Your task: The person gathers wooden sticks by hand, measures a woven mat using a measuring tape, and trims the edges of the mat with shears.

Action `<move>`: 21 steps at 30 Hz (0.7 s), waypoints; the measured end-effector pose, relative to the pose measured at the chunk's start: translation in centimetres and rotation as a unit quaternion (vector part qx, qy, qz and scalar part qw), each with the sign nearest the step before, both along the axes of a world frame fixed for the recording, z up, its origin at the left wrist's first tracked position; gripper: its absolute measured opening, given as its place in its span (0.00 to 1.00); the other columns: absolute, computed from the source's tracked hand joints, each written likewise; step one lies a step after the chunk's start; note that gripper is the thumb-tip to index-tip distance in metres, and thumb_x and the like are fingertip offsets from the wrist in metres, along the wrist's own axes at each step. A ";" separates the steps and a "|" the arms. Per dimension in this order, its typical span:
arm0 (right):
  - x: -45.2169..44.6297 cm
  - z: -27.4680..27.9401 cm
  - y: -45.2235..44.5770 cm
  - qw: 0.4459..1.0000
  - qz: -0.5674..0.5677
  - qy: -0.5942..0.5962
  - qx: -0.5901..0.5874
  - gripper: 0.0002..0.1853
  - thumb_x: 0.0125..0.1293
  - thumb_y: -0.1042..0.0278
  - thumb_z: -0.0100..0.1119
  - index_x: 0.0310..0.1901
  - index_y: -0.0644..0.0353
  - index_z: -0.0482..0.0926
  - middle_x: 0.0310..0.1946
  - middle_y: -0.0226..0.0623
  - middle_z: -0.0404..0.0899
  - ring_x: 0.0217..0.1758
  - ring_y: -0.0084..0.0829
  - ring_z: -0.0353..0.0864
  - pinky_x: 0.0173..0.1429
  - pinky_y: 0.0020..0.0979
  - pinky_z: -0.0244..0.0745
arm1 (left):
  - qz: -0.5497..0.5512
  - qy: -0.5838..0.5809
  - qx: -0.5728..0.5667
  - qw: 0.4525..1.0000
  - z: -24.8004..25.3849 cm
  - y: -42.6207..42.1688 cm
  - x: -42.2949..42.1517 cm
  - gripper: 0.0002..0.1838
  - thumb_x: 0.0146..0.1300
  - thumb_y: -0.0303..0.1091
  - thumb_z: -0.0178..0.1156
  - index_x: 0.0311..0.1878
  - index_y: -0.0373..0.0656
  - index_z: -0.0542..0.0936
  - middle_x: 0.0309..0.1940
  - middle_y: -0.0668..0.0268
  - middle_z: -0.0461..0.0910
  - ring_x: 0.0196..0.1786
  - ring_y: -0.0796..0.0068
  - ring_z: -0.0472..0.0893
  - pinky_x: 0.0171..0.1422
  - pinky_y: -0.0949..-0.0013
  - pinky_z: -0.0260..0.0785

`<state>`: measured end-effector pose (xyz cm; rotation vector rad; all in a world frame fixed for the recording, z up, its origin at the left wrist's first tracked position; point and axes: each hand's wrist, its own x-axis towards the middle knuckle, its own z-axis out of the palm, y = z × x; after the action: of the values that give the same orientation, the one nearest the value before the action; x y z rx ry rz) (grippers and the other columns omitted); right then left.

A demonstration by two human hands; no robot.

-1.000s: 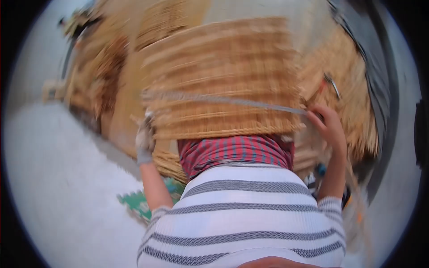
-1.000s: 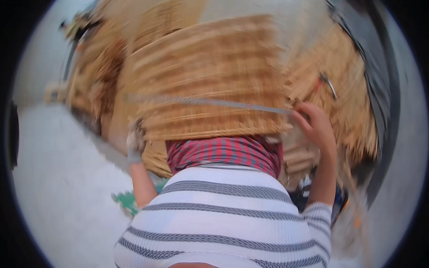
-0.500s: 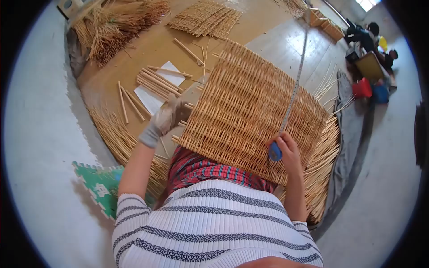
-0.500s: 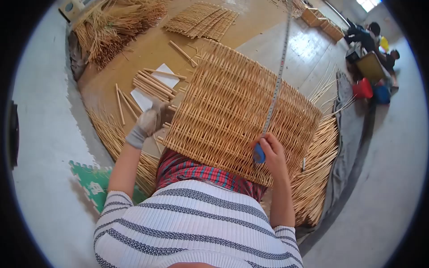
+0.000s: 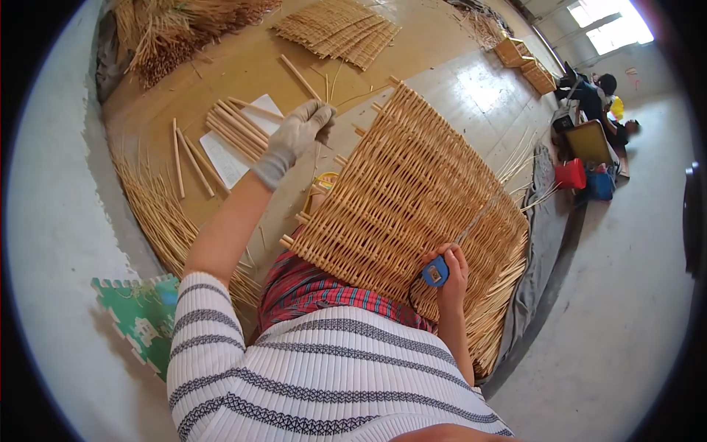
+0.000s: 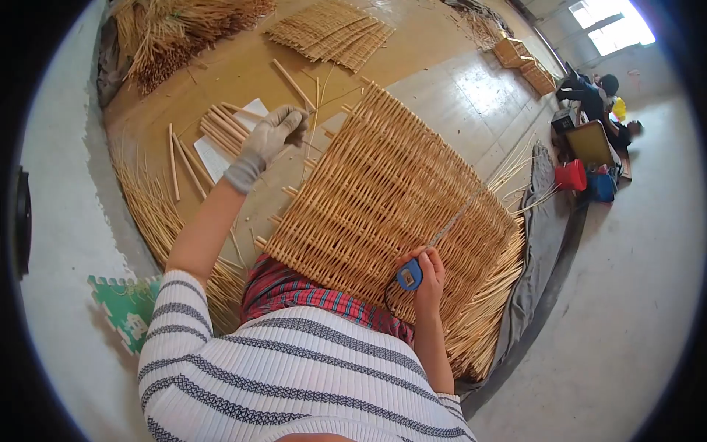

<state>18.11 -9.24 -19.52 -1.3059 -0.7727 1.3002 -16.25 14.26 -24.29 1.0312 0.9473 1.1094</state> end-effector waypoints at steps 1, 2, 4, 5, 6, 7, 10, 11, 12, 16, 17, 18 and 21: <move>0.1 0.1 0.1 1.000 0.006 -0.002 -0.006 0.08 0.78 0.66 0.49 0.43 0.60 0.75 0.36 0.37 0.81 0.41 0.30 0.85 0.48 0.33 0.82 | -0.015 0.068 0.020 0.997 -0.7 1.0 -0.8 0.23 0.78 0.51 0.53 0.58 0.39 0.79 0.43 0.67 0.83 0.45 0.72 0.81 0.53 0.68 0.77; 0.2 0.3 0.3 1.000 0.006 -0.002 -0.020 0.08 0.78 0.66 0.49 0.42 0.60 0.75 0.35 0.37 0.82 0.40 0.31 0.85 0.47 0.34 0.82 | -0.007 0.067 0.012 0.998 -1.5 1.8 -1.3 0.23 0.78 0.51 0.53 0.58 0.39 0.79 0.43 0.67 0.83 0.45 0.72 0.81 0.53 0.68 0.77; 0.1 0.7 0.4 0.999 0.015 -0.003 -0.048 0.09 0.78 0.66 0.48 0.42 0.60 0.75 0.35 0.37 0.82 0.39 0.31 0.85 0.47 0.34 0.83 | 0.105 0.320 0.222 0.915 -3.0 2.4 -1.8 0.26 0.78 0.50 0.53 0.63 0.36 0.77 0.49 0.59 0.86 0.59 0.63 0.80 0.66 0.64 0.71; -0.2 0.9 0.6 0.999 0.013 -0.005 -0.039 0.09 0.78 0.66 0.49 0.42 0.60 0.75 0.34 0.37 0.82 0.39 0.31 0.85 0.47 0.34 0.83 | 0.109 0.324 0.212 0.916 -4.6 3.1 -2.5 0.26 0.78 0.50 0.53 0.63 0.36 0.77 0.49 0.59 0.86 0.59 0.63 0.80 0.66 0.64 0.71; -0.2 1.0 0.7 1.000 0.008 -0.007 -0.030 0.09 0.78 0.66 0.49 0.42 0.60 0.76 0.34 0.37 0.82 0.38 0.30 0.85 0.46 0.34 0.82 | 0.048 0.267 0.211 0.939 -5.0 3.3 -2.6 0.29 0.78 0.54 0.50 0.67 0.38 0.74 0.54 0.57 0.85 0.66 0.61 0.75 0.71 0.64 0.65; -0.1 0.9 0.7 0.999 0.018 -0.016 -0.032 0.09 0.78 0.65 0.50 0.42 0.61 0.76 0.33 0.37 0.82 0.38 0.31 0.85 0.46 0.34 0.82 | -0.014 0.208 0.208 0.956 -5.5 2.9 -2.8 0.32 0.78 0.58 0.48 0.70 0.40 0.72 0.58 0.56 0.83 0.73 0.59 0.70 0.77 0.63 0.59; -0.2 0.5 0.8 1.000 0.000 0.012 -0.015 0.09 0.78 0.65 0.51 0.42 0.61 0.76 0.33 0.37 0.82 0.38 0.31 0.84 0.46 0.35 0.82 | -0.206 0.263 0.059 0.940 -6.6 2.2 -4.1 0.37 0.76 0.65 0.42 0.72 0.43 0.71 0.61 0.58 0.82 0.73 0.59 0.70 0.78 0.65 0.57; -0.2 0.5 0.7 1.000 0.000 0.012 -0.021 0.09 0.78 0.65 0.51 0.42 0.61 0.76 0.33 0.37 0.82 0.38 0.31 0.84 0.46 0.35 0.82 | -0.271 0.238 0.103 0.927 -8.1 2.3 -4.5 0.39 0.75 0.68 0.40 0.72 0.45 0.71 0.55 0.59 0.84 0.68 0.61 0.75 0.76 0.63 0.62; -0.2 0.5 0.5 1.000 0.000 0.006 -0.020 0.09 0.77 0.65 0.52 0.42 0.61 0.76 0.33 0.37 0.81 0.37 0.30 0.84 0.46 0.34 0.82 | -0.273 0.237 0.096 0.928 -7.9 1.2 -4.6 0.39 0.75 0.68 0.40 0.72 0.45 0.71 0.55 0.59 0.84 0.68 0.61 0.75 0.76 0.63 0.62; -0.3 0.3 0.6 1.000 -0.009 -0.001 -0.016 0.08 0.77 0.66 0.53 0.43 0.62 0.76 0.34 0.35 0.79 0.37 0.29 0.82 0.46 0.34 0.82 | -0.258 0.014 -0.123 0.958 -6.3 -1.4 -5.8 0.40 0.72 0.70 0.43 0.69 0.45 0.75 0.40 0.60 0.85 0.52 0.70 0.84 0.61 0.64 0.77; -0.3 0.3 0.6 1.000 -0.014 0.000 -0.017 0.08 0.77 0.66 0.53 0.42 0.62 0.76 0.33 0.35 0.79 0.37 0.29 0.82 0.46 0.34 0.82 | -0.250 0.027 -0.118 0.961 -6.1 -1.3 -6.1 0.39 0.72 0.69 0.45 0.68 0.43 0.75 0.42 0.62 0.85 0.51 0.71 0.84 0.61 0.64 0.77; -0.3 0.4 0.7 1.000 -0.017 -0.002 -0.014 0.08 0.77 0.66 0.53 0.42 0.62 0.76 0.33 0.35 0.79 0.37 0.29 0.82 0.46 0.34 0.82 | -0.242 0.040 -0.112 0.963 -5.8 -1.0 -5.9 0.38 0.72 0.67 0.47 0.67 0.41 0.75 0.43 0.64 0.85 0.50 0.71 0.85 0.60 0.63 0.78; 0.0 0.5 0.9 0.999 -0.001 -0.009 -0.031 0.09 0.77 0.66 0.52 0.41 0.61 0.76 0.33 0.36 0.80 0.37 0.29 0.82 0.46 0.34 0.82 | -0.238 -0.092 -0.154 0.954 -2.7 -2.0 -2.3 0.41 0.70 0.70 0.48 0.62 0.36 0.77 0.46 0.60 0.85 0.48 0.65 0.85 0.57 0.60 0.79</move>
<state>18.09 -8.35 -19.06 -1.3699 -0.7482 1.3210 -18.51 12.24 -27.01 0.8226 0.6470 0.6178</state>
